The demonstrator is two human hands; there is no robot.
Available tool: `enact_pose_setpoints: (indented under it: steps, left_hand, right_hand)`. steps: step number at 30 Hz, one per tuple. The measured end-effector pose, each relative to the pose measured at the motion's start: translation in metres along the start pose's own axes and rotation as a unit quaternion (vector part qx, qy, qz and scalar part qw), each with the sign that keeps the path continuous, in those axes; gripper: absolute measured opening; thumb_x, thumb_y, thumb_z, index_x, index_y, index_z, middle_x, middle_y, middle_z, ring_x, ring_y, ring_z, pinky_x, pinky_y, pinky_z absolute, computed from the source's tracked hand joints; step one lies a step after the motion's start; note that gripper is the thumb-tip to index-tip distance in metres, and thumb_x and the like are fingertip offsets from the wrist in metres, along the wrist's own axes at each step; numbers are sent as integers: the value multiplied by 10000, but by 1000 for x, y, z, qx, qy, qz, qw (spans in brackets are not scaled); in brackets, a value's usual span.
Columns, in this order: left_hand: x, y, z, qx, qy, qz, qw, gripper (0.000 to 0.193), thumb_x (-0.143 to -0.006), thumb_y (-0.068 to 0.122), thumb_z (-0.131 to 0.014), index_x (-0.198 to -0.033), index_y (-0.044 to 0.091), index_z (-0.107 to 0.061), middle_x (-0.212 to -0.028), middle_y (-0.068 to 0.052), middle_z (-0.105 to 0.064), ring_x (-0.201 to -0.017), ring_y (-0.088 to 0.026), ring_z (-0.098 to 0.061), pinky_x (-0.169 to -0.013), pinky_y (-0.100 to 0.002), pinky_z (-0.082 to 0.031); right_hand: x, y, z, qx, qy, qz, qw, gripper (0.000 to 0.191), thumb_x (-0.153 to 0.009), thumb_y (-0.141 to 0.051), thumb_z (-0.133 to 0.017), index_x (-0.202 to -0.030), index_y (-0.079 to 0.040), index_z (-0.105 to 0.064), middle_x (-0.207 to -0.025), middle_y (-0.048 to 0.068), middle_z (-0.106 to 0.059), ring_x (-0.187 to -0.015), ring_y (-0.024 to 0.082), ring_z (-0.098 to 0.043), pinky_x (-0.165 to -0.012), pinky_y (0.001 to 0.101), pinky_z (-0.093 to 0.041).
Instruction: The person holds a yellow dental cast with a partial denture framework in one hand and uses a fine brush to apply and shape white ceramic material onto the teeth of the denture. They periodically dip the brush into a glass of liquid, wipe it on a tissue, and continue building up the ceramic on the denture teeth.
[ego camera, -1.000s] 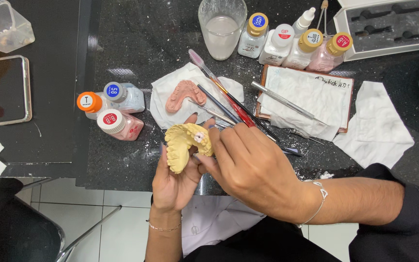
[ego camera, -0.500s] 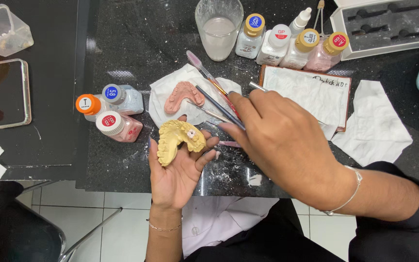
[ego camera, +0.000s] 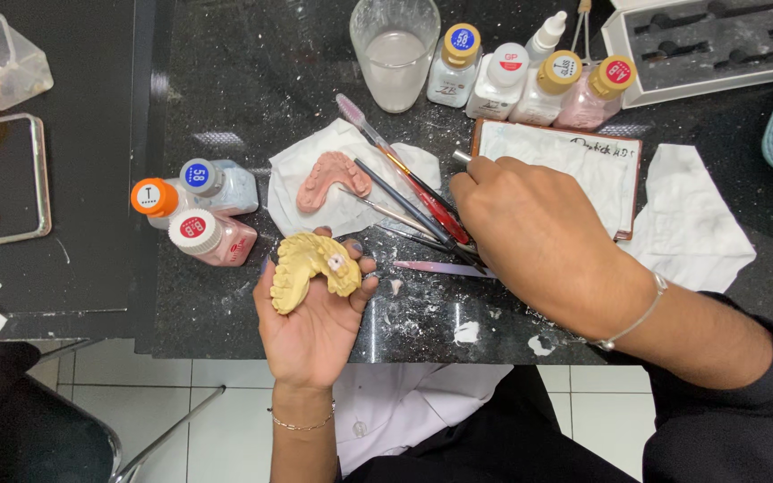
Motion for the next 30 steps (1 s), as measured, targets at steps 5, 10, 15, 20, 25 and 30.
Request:
enact_pose_setpoints:
  steps: [5,10,15,20,25,30]
  left_hand:
    - [1,-2,-3,15,-8,11,1000,571,-1096,433,-432,-1441,-21,-432,-1311,-259,-530,-1180,-411,-623,-1044,-492,-563]
    - [5,1,1,18,-18,26,999,580,-1105,463,-413,-1458,3,-438,-1301,-252,-537,-1121,-400,-640,-853,-413,-600]
    - [6,1,2,-4,0,33,999,574,-1088,493,-401,-1443,45,-440,-1254,-215,-542,-1066,-369,-646,-790,-369,-589]
    - [7,1,-1,0,0,44,999,562,-1089,490,-405,-1430,45,-439,-1239,-211,-541,-1052,-372,-643,-799,-371,-594]
    - [8,2,-1,-2,-3,44,999,566,-1086,485,-403,-1429,37,-439,-1233,-216,-541,-1043,-370,-639,-793,-372,-592]
    - [9,4,0,-12,0,43,999,566,-1085,483,-400,-1429,35,-438,-1234,-212,-545,-1048,-368,-638,-796,-375,-592]
  right_hand:
    - [-6,-2,0,-44,36,10,998,152,-812,-140,-725,-847,4,-694,-841,148,-660,-815,332,-682,-665,449,-559]
    - [-4,4,3,-52,74,17,996,189,-843,-156,-757,-845,23,-696,-904,159,-647,-880,336,-676,-696,441,-559]
    - [-7,18,-2,-23,102,8,995,259,-707,-120,-756,-909,34,-701,-988,181,-645,-922,341,-681,-708,431,-558]
    - [-16,16,-13,-58,58,4,997,187,-844,-164,-758,-864,16,-710,-891,163,-651,-842,353,-687,-683,451,-558]
    - [-17,12,-12,-81,55,12,995,191,-862,-170,-747,-831,13,-702,-858,159,-658,-795,362,-685,-652,462,-554]
    - [-8,17,5,-100,93,11,991,163,-870,-152,-747,-885,5,-708,-829,155,-670,-787,359,-691,-654,467,-548]
Point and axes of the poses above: each hand's wrist, its own x-axis away from the middle knuckle, its own z-axis out of the back of the hand, y = z × x, the point moved 1 cm from there along -x, towards the middle knuckle
